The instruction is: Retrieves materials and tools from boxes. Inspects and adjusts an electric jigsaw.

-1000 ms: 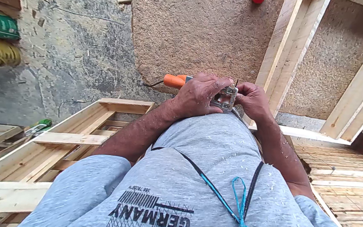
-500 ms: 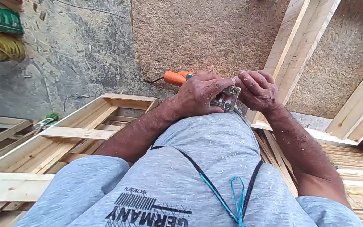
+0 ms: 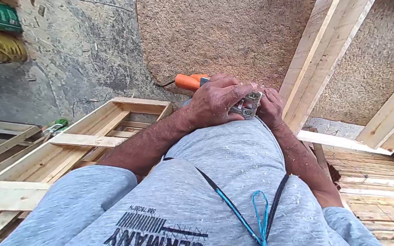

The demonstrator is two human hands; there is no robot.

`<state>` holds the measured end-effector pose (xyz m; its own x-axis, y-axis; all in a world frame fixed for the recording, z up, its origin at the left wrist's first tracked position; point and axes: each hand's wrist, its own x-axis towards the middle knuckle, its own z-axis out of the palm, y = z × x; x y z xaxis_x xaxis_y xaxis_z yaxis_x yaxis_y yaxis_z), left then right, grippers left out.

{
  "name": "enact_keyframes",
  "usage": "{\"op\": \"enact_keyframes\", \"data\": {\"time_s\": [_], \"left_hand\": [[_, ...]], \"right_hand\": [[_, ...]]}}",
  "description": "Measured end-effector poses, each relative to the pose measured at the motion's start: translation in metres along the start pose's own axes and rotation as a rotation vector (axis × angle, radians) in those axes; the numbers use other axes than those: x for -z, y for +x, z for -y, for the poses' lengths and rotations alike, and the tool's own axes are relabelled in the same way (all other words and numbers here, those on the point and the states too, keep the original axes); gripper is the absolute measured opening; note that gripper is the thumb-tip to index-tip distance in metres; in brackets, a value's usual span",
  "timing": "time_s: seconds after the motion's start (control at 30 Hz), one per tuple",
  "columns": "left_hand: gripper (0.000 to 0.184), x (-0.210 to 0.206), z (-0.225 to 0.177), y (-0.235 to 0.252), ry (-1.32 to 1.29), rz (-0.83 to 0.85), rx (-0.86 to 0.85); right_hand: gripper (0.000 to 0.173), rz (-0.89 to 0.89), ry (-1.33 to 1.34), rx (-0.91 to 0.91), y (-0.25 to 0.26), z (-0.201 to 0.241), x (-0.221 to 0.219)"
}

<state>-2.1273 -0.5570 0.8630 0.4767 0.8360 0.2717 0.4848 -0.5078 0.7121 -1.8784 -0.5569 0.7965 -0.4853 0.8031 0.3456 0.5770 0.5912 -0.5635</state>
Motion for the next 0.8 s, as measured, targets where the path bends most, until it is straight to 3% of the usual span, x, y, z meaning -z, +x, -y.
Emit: {"op": "enact_keyframes", "data": {"time_s": [0.13, 0.23, 0.3, 0.4, 0.47, 0.57, 0.8], "left_hand": [[0.071, 0.001, 0.000, 0.002, 0.017, -0.007, 0.019], [0.071, 0.002, 0.003, 0.005, 0.011, 0.004, 0.014], [0.071, 0.003, 0.003, 0.005, 0.003, 0.011, 0.022], [0.072, 0.002, 0.003, 0.003, 0.006, 0.003, 0.027], [0.072, 0.001, 0.002, 0.002, 0.006, 0.000, 0.022], [0.072, 0.001, 0.002, 0.001, 0.014, 0.006, 0.026], [0.073, 0.001, 0.001, -0.001, 0.027, -0.009, 0.033]], "right_hand": [[0.031, 0.051, -0.015, -0.086, 0.005, 0.012, 0.007], [0.043, 0.241, 0.081, -0.203, 0.016, 0.015, 0.030], [0.049, 0.305, 0.332, -0.515, 0.023, 0.024, 0.043], [0.030, 0.323, 0.785, -1.149, 0.042, 0.035, 0.044], [0.034, 0.309, 1.051, -1.308, 0.047, 0.033, 0.039], [0.025, 0.301, 1.262, -1.394, 0.054, 0.031, 0.040], [0.023, 0.297, 1.416, -1.428, 0.056, 0.032, 0.042]]}}
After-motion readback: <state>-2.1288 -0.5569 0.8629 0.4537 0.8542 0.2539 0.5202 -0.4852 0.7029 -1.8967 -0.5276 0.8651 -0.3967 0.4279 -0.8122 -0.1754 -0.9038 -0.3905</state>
